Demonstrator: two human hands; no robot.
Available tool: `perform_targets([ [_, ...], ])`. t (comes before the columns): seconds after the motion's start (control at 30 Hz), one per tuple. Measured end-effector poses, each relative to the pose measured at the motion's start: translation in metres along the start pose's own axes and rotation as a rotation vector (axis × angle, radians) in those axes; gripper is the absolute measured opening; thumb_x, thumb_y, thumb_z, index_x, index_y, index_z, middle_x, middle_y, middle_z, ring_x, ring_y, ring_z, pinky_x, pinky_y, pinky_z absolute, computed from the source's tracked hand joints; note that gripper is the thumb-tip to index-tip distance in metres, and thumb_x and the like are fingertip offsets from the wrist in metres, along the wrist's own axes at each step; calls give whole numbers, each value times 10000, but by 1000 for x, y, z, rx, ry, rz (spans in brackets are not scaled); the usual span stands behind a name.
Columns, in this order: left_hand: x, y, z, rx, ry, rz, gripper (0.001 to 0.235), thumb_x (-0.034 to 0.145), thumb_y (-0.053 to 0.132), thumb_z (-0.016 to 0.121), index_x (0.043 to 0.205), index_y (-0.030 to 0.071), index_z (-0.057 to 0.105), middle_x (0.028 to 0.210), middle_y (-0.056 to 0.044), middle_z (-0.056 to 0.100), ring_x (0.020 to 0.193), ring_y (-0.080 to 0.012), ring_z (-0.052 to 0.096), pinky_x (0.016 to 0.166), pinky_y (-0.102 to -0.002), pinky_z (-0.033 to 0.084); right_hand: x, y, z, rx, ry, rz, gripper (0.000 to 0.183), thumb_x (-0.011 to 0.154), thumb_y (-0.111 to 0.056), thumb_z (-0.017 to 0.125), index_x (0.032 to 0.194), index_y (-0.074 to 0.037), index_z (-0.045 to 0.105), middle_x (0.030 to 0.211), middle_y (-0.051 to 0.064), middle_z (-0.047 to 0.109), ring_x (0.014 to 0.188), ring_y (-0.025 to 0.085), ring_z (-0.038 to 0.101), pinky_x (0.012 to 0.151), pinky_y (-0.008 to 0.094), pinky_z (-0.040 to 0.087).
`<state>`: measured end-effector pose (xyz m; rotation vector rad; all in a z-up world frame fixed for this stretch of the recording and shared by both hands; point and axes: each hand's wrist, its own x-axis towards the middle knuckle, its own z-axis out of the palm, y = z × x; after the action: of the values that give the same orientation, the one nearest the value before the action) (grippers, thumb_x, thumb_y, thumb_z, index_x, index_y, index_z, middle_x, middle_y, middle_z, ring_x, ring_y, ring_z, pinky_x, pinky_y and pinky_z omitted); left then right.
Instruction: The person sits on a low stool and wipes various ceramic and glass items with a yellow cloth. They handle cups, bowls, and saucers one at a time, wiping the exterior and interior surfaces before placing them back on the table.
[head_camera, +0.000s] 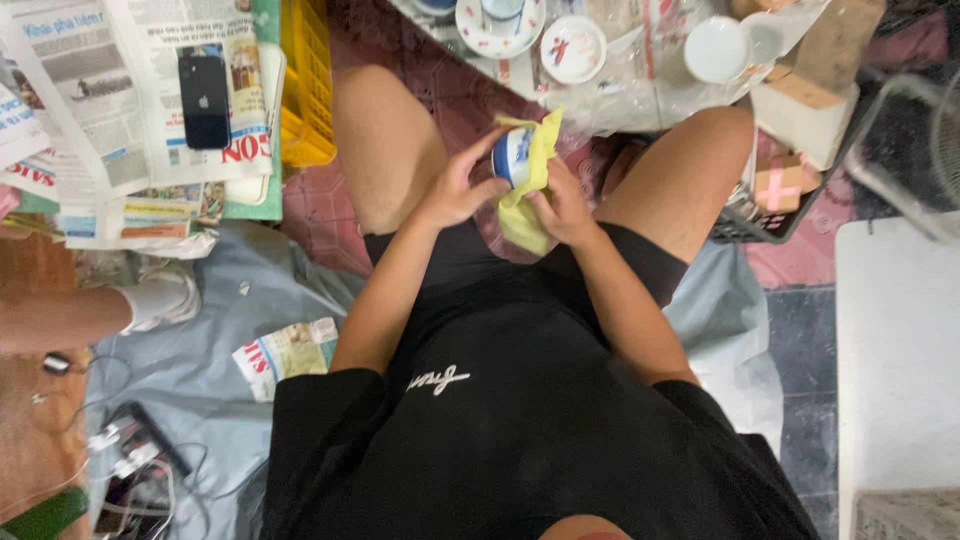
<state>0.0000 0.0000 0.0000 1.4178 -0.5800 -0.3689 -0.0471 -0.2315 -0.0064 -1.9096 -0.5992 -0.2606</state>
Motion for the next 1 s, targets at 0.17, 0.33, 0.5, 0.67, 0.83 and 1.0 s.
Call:
perform_targets([
  [0.17,6,47,16,-1,32,15,881,900,265,822,1605,67,333,1533,-144,515,1239,-179,594,985,-291,543,11,-25,-4,135,77,80,213,1012,-94,619,1191,21,621,1165,148,629,1081,301,614,974,387,478],
  [0.33,8,36,20,-48,55,16,732,1007,466,632,1547,48,366,1368,-120,583,1174,-154,641,955,-275,567,11,-32,-2,67,89,47,156,959,-33,655,1110,8,645,1064,140,630,1008,289,618,919,382,488],
  [0.5,17,-4,21,-72,267,-303,691,1119,580,301,1292,31,684,922,-41,679,773,-85,603,665,-238,478,11,-40,-5,-19,93,3,174,922,7,694,1093,-6,663,1023,141,632,1018,333,610,934,421,483],
  [0.67,10,-23,20,54,231,-250,615,1140,507,312,1111,24,691,784,29,626,669,-59,547,609,-242,456,15,-42,-6,-194,44,-71,229,889,-39,780,1092,-14,675,992,153,615,995,372,595,910,444,485],
  [0.83,12,-46,15,-153,191,-175,498,1169,436,436,1220,2,673,943,-2,650,814,-64,575,720,-242,483,16,-39,-3,-199,33,-75,245,876,-26,774,1093,-12,662,1001,157,603,1017,384,590,927,453,484],
  [1.0,9,-44,4,-368,101,-358,494,1087,398,526,1392,22,627,1069,-25,697,902,-93,638,780,-259,535,15,-33,-6,-172,-14,-59,238,877,1,742,1101,-26,666,1015,149,617,1016,377,586,921,460,476],
])
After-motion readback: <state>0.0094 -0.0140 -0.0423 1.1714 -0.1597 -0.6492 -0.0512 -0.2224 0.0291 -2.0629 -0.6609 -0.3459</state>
